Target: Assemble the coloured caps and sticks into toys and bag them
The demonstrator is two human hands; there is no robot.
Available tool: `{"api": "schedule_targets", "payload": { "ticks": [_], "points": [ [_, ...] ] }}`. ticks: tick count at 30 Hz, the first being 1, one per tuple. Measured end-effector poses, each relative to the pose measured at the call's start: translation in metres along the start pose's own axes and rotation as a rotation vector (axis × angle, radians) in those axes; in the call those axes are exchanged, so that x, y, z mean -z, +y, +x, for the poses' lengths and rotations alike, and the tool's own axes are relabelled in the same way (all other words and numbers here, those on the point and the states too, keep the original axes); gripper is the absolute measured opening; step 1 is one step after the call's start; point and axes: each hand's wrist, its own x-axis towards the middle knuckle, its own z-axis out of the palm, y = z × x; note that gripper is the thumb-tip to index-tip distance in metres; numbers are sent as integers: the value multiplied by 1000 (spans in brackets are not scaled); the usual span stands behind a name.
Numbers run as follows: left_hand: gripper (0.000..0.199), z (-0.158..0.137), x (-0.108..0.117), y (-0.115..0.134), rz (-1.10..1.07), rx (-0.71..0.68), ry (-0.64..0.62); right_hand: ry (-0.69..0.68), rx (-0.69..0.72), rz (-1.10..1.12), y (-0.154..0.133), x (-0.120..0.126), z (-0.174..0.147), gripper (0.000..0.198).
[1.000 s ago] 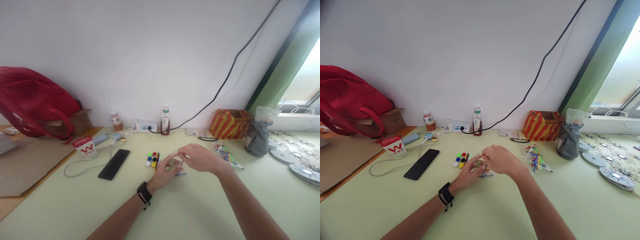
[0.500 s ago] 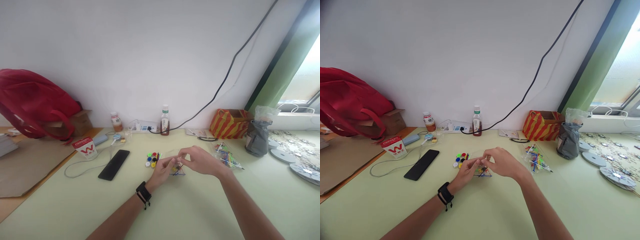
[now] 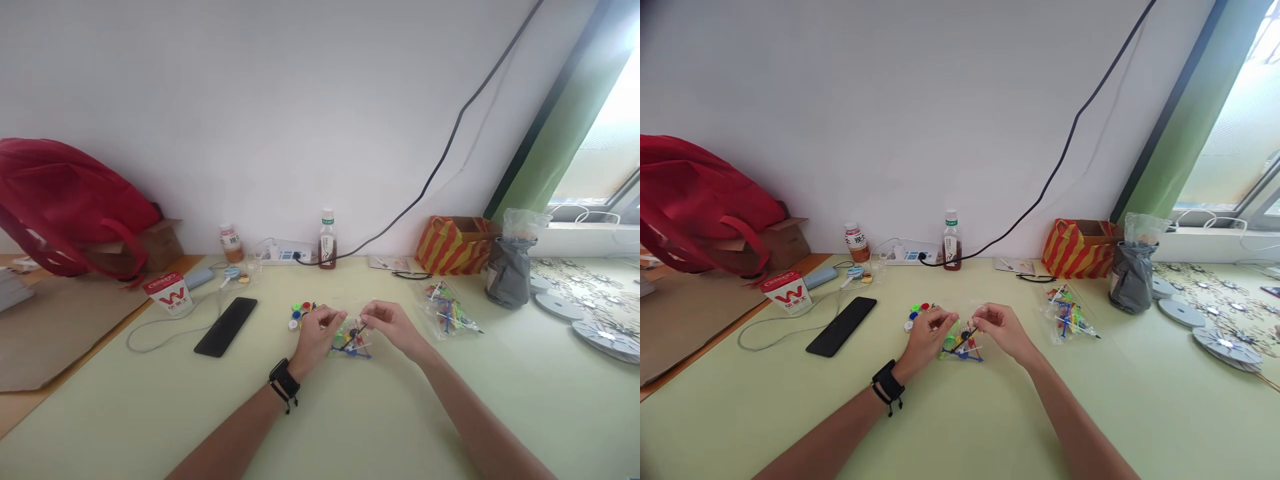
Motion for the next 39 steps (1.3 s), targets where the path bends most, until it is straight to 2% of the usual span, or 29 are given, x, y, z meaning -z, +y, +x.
{"api": "schedule_targets", "payload": {
  "ticks": [3,7,9,16,20,23,27,29,33,36,39],
  "points": [
    [47,2,1,-2,-18,36,5,68,-4,22,-1,-4,-3,38],
    [49,2,0,-1,-59,22,-45,53,1,147,2,-14,-5,41],
    [47,1,0,1,-73,20,-99,68,-15,198,5,-17,-5,43],
    [40,4,6,-1,-250,115,-292,268,4,256,13,-7,2,43],
    [41,8,16,-5,-237,167,-379,260,1,279,15,-5,3,42],
    [43,10,23,0,-206,183,-472,205,-11,249,14,-9,0,42],
    [34,11,24,6,-223,121,-405,77,-35,220,11,-16,-3,44],
    [31,12,23,5,-228,111,-359,56,-9,183,11,-17,-4,44],
    [32,15,22,5,-240,120,-272,171,79,91,12,-10,-1,43],
    [37,16,23,10,-288,130,-182,177,104,41,13,-6,1,40],
    [35,15,24,19,-288,137,-152,213,171,-76,14,-6,0,36]
  ]
}}
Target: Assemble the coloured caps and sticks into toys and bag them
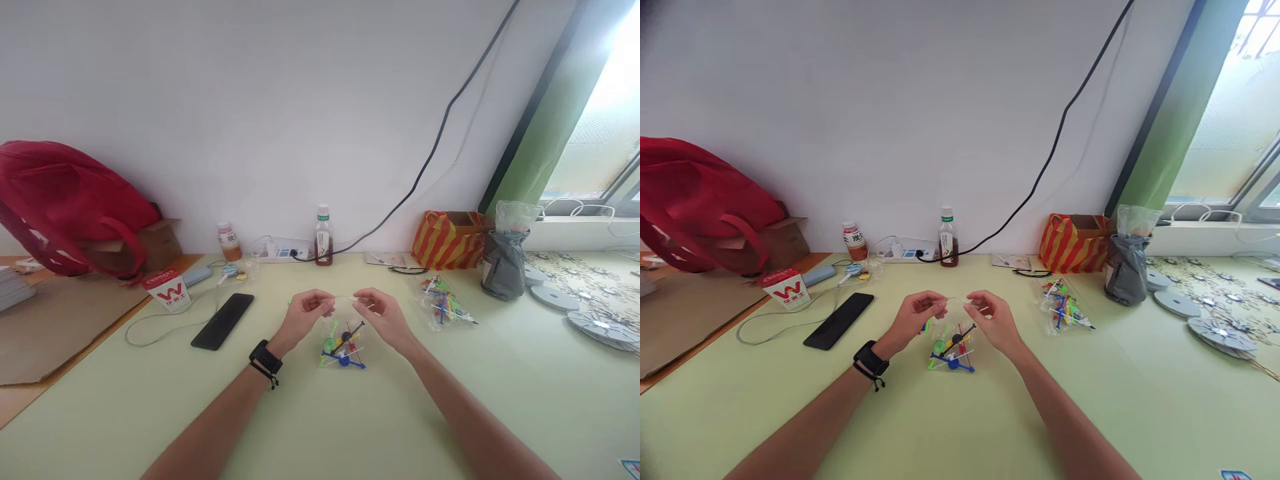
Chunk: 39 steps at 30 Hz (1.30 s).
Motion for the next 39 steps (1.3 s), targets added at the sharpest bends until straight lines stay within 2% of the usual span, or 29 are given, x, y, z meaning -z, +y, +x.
{"api": "schedule_targets", "payload": {
  "ticks": [7,10,12,17,20,22,24,28,30,36,39],
  "points": [
    [25,-9,-13,3,117,-126,-63,93,252,-241,-11,-12,-9,20],
    [24,-11,-17,-1,148,-143,-70,121,369,-356,-15,-10,-10,7],
    [25,-10,-17,-3,140,-128,-68,143,405,-419,-15,-5,-9,8],
    [27,-8,-16,-4,85,-69,-22,128,339,-386,-13,6,-5,10],
    [26,-9,-16,-2,81,-69,-16,83,377,-394,-15,2,-6,11],
    [25,-10,-18,-2,84,-80,-32,73,404,-426,-17,0,-7,2],
    [24,-12,-19,-1,98,-93,-48,70,394,-461,-18,0,-8,8],
    [22,-15,-21,-1,135,-111,-68,-89,304,-528,-18,10,-9,14],
    [23,-15,-21,-1,133,-108,-72,-119,272,-522,-17,15,-7,14],
    [28,-7,-12,0,54,-39,-10,62,167,-262,-15,21,-1,16],
    [29,-3,-5,1,35,-13,11,-58,35,-90,-11,18,0,32]
  ]
}}
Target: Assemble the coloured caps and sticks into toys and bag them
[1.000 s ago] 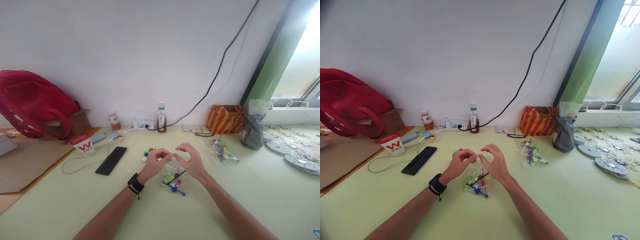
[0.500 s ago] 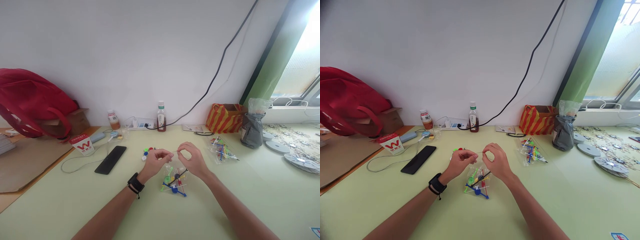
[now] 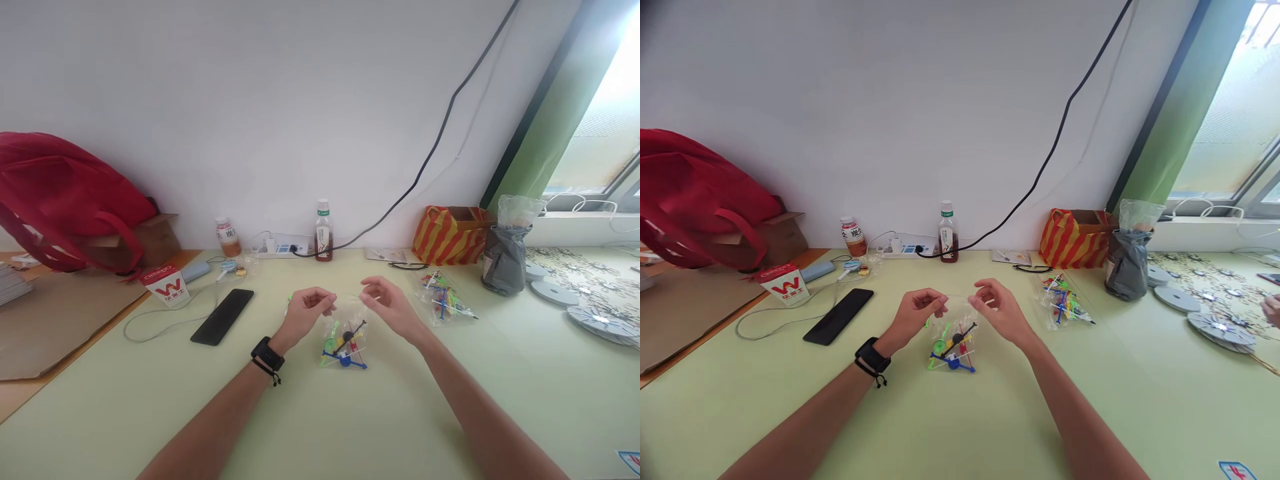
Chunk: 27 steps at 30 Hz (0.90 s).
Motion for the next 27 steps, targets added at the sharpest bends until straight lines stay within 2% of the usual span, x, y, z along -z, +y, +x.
{"api": "schedule_targets", "payload": {
  "ticks": [2,7,11,16,22,27],
  "points": [
    [29,2,3,0,10,16,8,-69,-61,77,3,-4,1,37],
    [29,1,3,-3,12,14,-49,23,-52,127,8,-13,2,36],
    [31,1,2,-4,-20,0,-122,34,-67,196,7,-14,1,36],
    [37,4,11,-3,-27,11,-116,-95,-127,317,10,-12,0,42],
    [29,7,23,-11,-22,30,-136,-55,-215,428,18,-11,1,28],
    [27,6,23,-11,-5,16,-148,-12,-222,443,22,-13,1,20]
  ]
}}
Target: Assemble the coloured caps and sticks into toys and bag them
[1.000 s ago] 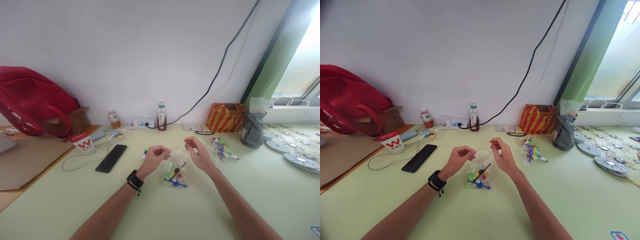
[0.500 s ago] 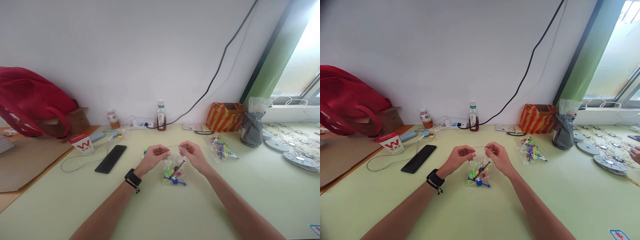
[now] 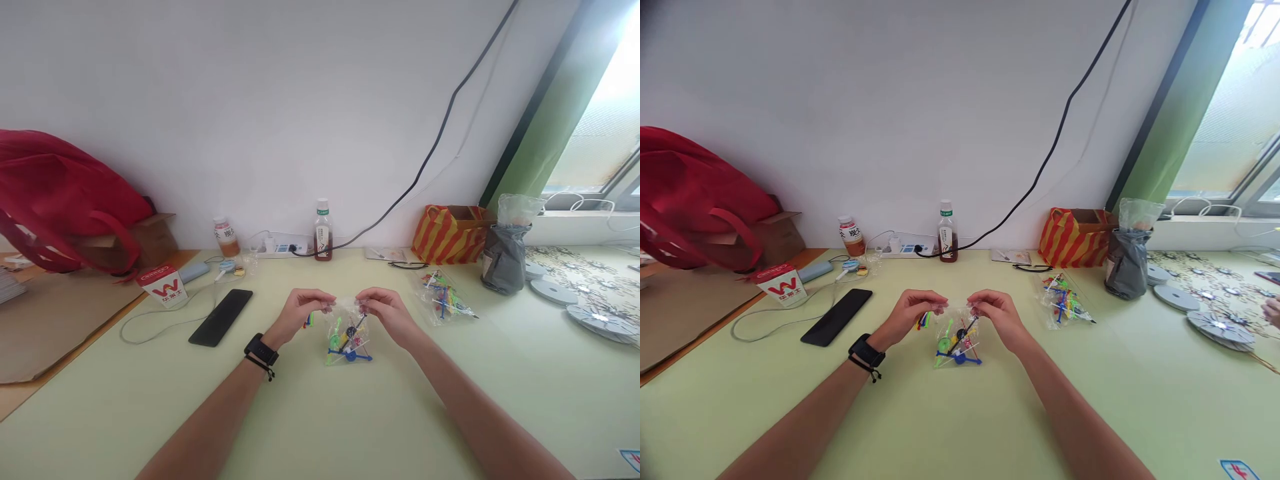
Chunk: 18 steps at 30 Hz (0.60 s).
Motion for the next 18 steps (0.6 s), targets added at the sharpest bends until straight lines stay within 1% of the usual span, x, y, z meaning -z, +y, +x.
{"api": "schedule_targets", "payload": {
  "ticks": [3,5,7,9,11,13,15,18],
  "points": [
    [33,0,-5,2,3,-30,34,8,25,-44,2,0,0,18],
    [32,0,-8,3,27,-32,74,-8,42,-54,3,0,0,19],
    [31,0,-12,4,21,-36,100,-2,67,-33,3,-1,-1,25],
    [38,-1,-14,5,-12,-42,111,20,80,-29,2,-3,-2,35],
    [43,-1,-14,6,-37,-43,102,22,65,-68,-1,-6,-3,44],
    [42,-2,-15,8,-50,-35,76,-13,45,-129,-4,-9,-4,47],
    [41,-2,-15,10,-44,-28,53,-41,54,-175,-7,-11,-5,44],
    [38,-2,-16,12,7,-3,37,-44,80,-200,-9,-12,-6,38]
  ]
}}
